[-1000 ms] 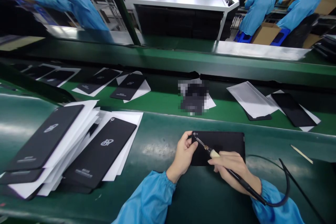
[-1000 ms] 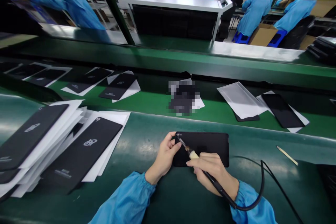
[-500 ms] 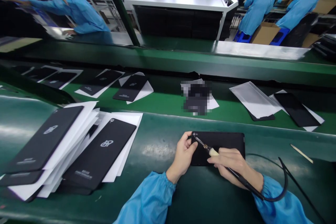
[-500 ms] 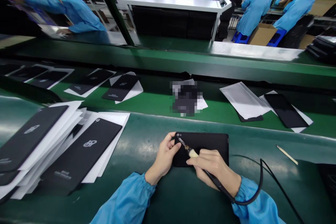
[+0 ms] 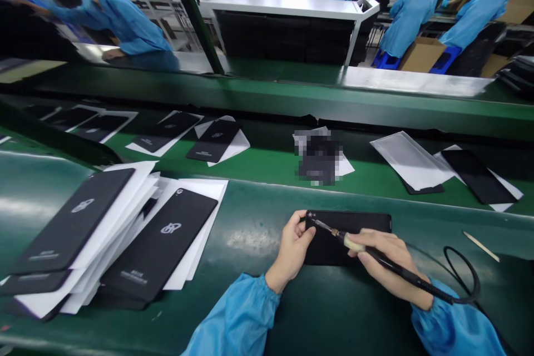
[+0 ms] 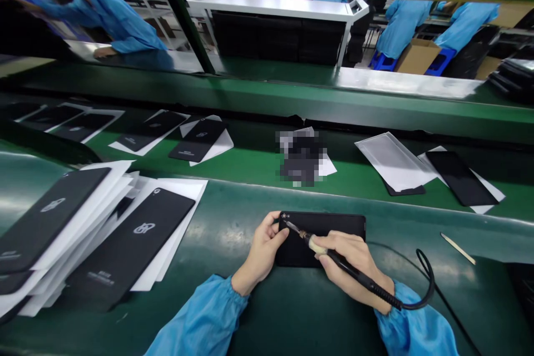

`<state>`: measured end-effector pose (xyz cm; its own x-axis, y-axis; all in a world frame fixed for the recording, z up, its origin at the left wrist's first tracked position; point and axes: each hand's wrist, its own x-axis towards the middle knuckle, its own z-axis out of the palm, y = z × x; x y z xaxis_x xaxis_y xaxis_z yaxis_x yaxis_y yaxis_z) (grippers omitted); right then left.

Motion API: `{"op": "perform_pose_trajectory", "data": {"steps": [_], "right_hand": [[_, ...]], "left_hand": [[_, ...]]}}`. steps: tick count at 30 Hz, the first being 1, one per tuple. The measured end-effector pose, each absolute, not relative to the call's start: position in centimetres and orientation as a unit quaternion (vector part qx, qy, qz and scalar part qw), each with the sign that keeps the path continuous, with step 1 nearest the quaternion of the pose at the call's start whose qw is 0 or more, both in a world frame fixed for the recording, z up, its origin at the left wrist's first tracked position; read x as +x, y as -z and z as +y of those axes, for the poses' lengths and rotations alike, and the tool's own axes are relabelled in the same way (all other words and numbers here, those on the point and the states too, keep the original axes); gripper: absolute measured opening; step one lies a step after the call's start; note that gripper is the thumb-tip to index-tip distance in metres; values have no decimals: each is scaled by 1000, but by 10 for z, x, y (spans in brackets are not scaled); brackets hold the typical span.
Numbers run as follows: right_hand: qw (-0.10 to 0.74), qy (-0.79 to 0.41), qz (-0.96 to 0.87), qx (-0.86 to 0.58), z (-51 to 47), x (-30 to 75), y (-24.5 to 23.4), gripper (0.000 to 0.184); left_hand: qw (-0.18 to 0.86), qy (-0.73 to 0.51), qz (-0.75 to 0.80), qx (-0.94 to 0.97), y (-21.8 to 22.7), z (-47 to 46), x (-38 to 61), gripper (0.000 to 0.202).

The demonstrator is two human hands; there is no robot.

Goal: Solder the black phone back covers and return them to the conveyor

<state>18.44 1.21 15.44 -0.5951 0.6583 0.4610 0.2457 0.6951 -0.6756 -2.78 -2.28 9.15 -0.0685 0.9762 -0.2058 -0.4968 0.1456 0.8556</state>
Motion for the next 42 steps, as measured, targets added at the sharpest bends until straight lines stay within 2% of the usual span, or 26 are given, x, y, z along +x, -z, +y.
{"op": "perform_pose_trajectory", "data": {"steps": [8,17,26,37,42], "right_hand": [[364,-322,-838,-247,22,177,-156,29],[368,-301,-841,-257,28,170,-163,22],[336,-315,-856,-236,34,171,-160,29],[417,-276,-818,-284,20,178,-149,20],[425,-302,-802,-290,21,172,-143,21]], "left_hand": [[621,-593,433,276,-99,-23,-27,28],[621,-591,433,279,-99,-24,-28,28],[626,-590,428,277,-99,-24,-28,28],[624,-590,432,275,-99,-24,-28,27],[621,-588,436,281,-102,-24,-28,26]]}}
